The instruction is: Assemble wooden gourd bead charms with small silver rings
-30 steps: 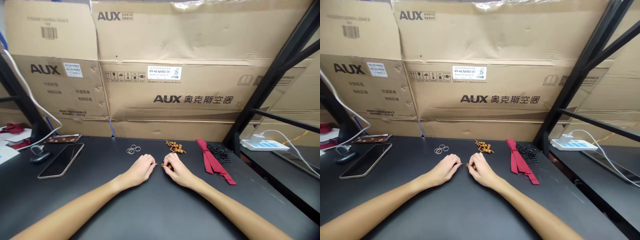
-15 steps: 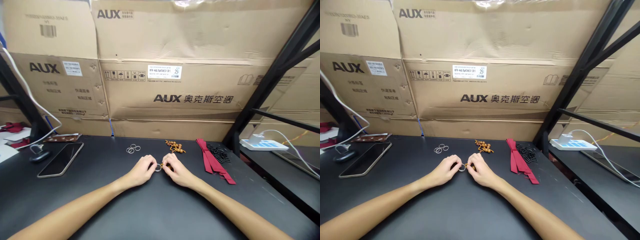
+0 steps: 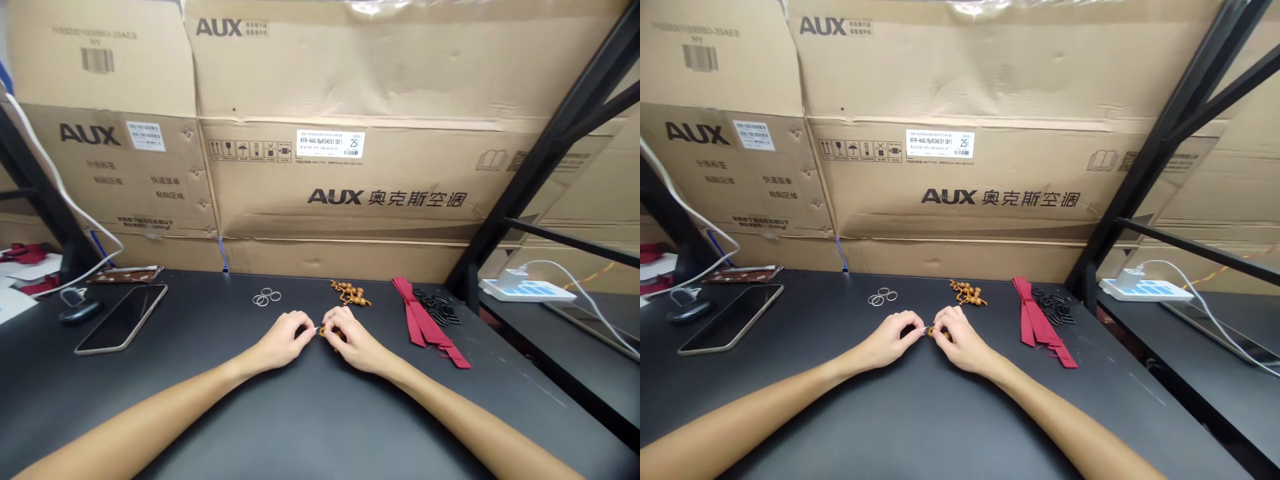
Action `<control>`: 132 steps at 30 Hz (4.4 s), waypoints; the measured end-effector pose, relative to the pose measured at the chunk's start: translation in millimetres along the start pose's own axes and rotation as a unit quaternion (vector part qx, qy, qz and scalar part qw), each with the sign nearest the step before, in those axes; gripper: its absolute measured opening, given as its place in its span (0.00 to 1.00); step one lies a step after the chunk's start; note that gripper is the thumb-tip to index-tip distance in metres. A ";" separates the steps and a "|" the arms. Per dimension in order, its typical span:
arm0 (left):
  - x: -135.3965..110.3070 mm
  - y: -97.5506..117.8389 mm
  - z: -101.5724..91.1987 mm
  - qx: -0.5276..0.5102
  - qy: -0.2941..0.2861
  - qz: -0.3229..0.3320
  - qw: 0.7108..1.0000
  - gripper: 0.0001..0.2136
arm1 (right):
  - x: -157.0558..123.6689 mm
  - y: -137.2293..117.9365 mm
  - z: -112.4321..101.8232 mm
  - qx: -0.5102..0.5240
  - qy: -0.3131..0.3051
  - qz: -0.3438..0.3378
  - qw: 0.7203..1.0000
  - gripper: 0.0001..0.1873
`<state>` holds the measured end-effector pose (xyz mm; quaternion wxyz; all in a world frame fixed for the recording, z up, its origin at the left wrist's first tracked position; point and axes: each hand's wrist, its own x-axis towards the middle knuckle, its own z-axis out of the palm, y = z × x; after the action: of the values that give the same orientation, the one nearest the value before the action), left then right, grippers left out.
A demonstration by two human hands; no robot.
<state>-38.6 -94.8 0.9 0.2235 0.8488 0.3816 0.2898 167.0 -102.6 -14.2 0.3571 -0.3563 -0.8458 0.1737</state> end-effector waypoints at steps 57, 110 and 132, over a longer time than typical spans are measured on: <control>-3.8 -4.5 0.4 -0.010 -0.028 0.084 0.996 0.05 | -3.2 3.5 -1.5 -0.127 -0.003 -0.062 0.990 0.04; -3.9 -3.6 -2.1 0.012 -0.020 0.069 0.997 0.06 | -4.0 1.9 -7.8 -0.096 -0.004 -0.048 0.994 0.03; -6.7 -3.6 0.2 0.036 -0.015 0.085 0.996 0.06 | -4.1 -5.4 -2.1 -0.128 0.018 -0.053 0.990 0.03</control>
<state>-44.0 -97.9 -3.6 0.1730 0.8897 0.3152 0.2814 168.0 -109.3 -11.8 0.3324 -0.3565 -0.8723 0.0378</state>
